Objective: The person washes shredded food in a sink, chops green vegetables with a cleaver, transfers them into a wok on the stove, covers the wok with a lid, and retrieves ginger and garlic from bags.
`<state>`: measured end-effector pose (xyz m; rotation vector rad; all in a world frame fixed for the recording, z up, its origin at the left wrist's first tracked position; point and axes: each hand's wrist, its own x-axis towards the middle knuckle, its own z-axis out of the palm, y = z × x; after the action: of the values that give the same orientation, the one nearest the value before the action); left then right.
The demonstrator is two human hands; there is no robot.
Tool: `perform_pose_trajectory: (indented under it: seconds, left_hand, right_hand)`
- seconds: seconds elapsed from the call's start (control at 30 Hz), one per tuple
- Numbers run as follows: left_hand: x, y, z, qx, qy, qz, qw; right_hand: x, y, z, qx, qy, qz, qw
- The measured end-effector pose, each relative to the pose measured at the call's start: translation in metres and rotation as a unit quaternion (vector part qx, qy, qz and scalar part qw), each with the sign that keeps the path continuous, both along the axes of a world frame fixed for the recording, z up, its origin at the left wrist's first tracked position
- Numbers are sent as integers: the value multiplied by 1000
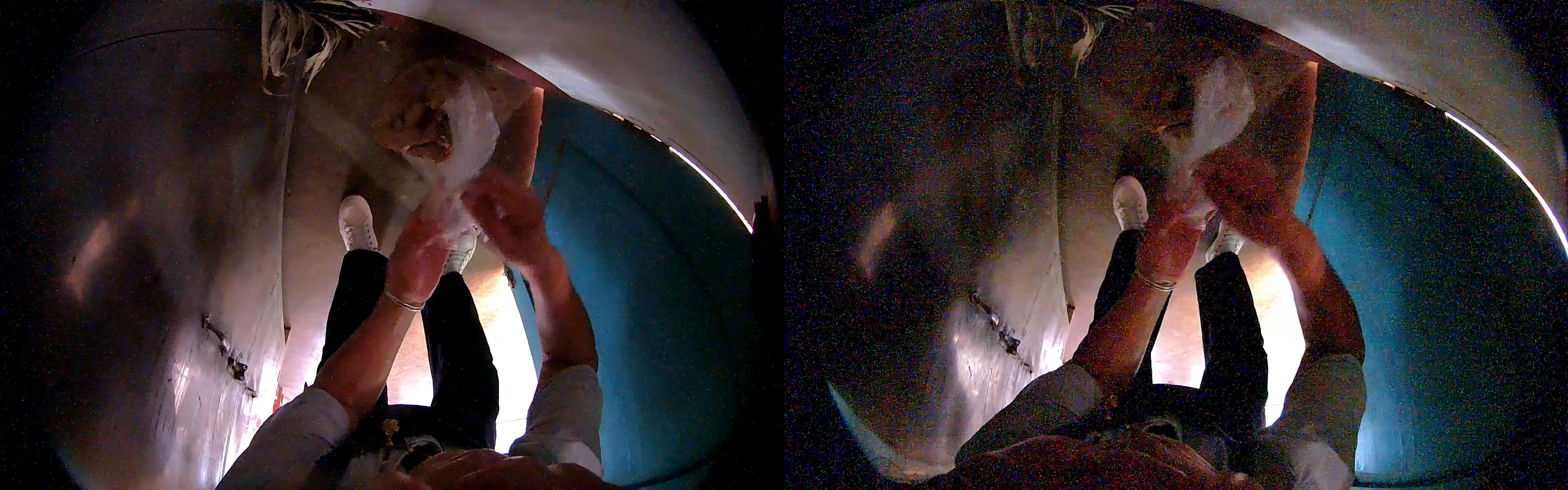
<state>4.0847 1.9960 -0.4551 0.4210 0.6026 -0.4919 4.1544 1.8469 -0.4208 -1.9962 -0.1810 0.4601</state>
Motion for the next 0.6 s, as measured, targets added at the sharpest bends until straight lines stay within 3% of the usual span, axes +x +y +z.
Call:
perform_pose_trajectory:
  seconds: [0.07,0.13,0.17,0.23,0.33,0.37,0.4,0.47,0.6]
  left_hand:
    - [-1,13,-6,-91,23,34,995]
    - [-2,21,-9,-180,47,67,980]
    - [6,20,4,-230,96,99,963]
    - [5,24,5,-201,143,93,965]
    - [-23,25,-30,-276,22,68,958]
    - [-21,23,-28,-294,-1,59,954]
    - [-19,22,-27,-311,-24,50,949]
    - [-22,24,-15,-281,23,33,959]
    - [-20,24,3,-128,43,-49,990]
  right_hand:
    - [-11,10,14,15,-67,111,991]
    - [-24,22,24,71,-108,90,988]
    - [-26,22,31,68,-61,132,987]
    - [-25,21,45,61,32,215,974]
    - [-45,20,48,119,-45,162,979]
    - [-42,19,58,64,-2,237,969]
    - [-45,18,59,95,-3,235,967]
    - [-55,18,56,159,-4,230,960]
    - [-65,25,57,146,57,261,952]
